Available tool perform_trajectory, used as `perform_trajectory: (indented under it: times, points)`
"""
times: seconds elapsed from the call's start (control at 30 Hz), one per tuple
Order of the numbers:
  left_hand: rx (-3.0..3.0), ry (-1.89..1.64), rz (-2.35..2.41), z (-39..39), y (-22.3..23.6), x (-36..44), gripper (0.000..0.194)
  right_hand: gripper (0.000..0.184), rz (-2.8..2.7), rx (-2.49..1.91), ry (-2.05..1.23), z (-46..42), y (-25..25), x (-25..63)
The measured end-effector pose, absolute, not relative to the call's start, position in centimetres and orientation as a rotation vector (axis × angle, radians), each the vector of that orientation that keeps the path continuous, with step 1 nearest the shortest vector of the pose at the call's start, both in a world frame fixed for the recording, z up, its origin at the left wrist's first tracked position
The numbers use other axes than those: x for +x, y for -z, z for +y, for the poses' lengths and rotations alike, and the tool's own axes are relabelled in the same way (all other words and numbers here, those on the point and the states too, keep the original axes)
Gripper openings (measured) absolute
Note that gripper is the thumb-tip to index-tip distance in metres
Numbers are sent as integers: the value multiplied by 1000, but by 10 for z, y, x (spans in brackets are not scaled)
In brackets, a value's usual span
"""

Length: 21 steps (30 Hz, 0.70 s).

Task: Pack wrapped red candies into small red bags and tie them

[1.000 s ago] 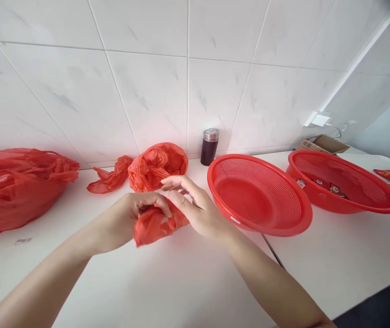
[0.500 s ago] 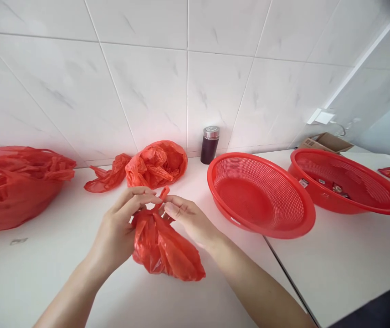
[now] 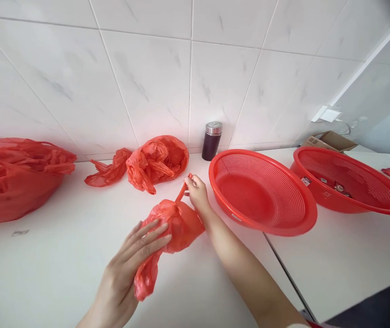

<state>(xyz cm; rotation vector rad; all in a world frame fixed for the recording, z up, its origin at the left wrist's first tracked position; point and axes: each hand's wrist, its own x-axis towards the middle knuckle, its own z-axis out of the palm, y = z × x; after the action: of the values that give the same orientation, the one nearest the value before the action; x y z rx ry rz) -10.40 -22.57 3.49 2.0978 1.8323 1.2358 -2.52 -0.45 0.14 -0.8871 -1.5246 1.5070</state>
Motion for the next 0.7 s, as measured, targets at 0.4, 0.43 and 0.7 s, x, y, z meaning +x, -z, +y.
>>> perform_trajectory:
  times: [0.4,0.43,0.7]
  points:
    - [1564,-1402,2083,-174,30,-115,42,31,-2075,-875,-763,-86,21,12]
    - [1603,-1339,2115,-172,34,-116,43,32,-2093,-872,-723,-90,25,16]
    - [1299,-983,2410,-185,17,-130,40,35,-2291,-1029,-559,-47,40,27]
